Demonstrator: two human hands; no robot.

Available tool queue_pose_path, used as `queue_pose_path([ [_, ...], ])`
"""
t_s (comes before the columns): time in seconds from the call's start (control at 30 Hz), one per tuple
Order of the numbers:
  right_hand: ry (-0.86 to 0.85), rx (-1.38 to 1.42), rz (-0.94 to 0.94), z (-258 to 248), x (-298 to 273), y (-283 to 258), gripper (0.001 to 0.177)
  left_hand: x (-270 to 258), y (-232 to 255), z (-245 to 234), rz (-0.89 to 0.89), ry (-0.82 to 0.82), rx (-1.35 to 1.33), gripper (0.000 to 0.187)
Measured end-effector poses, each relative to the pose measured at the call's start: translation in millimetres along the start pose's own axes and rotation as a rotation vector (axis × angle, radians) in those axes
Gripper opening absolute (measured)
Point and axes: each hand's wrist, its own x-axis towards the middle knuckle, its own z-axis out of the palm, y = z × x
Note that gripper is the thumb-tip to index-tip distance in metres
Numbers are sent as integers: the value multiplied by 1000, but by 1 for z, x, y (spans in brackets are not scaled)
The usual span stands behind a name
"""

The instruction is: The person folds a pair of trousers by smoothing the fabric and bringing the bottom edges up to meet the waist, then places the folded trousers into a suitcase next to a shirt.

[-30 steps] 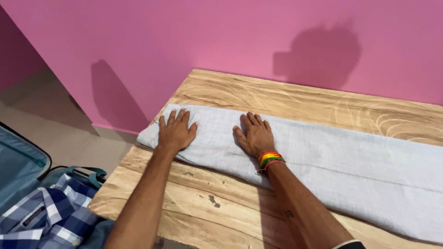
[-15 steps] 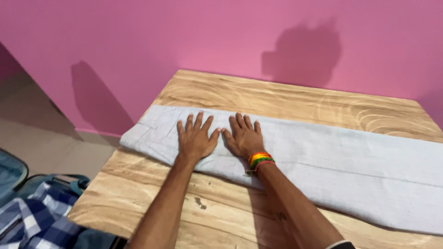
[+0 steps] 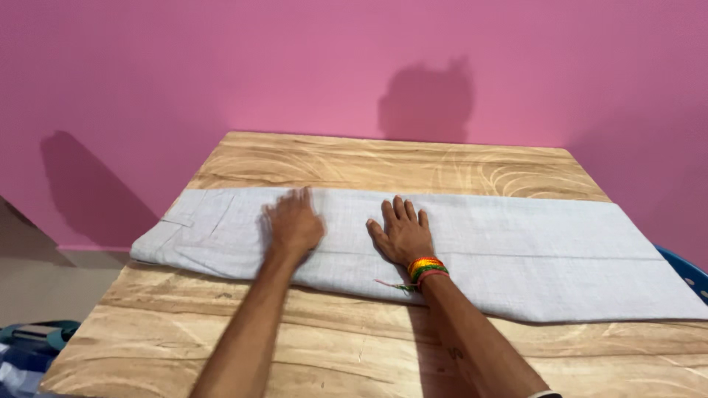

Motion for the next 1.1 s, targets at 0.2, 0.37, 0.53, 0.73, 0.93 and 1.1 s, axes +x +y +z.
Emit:
queue_pose_path([
  [0.2, -11, 7, -37, -2, 0, 3, 75, -3, 62, 40, 177, 26, -29, 67],
  [0.37, -13, -5, -43, 9, 13, -5, 75, 6, 43, 47, 141, 43, -68, 67],
  [0.53, 15, -18, -50, 21, 34, -35, 75, 19, 18, 44, 146, 139, -52, 67],
  [0.73, -15, 133, 18, 30, 44, -56, 68, 29, 8, 57, 161, 217, 3, 64],
  [0.93, -63, 22, -35, 5, 25, -12, 80, 23, 8, 53, 155, 193, 28, 69],
  [1.1, -88, -62, 66, -22, 12, 51, 84, 22, 10, 47, 148, 155, 27, 70],
])
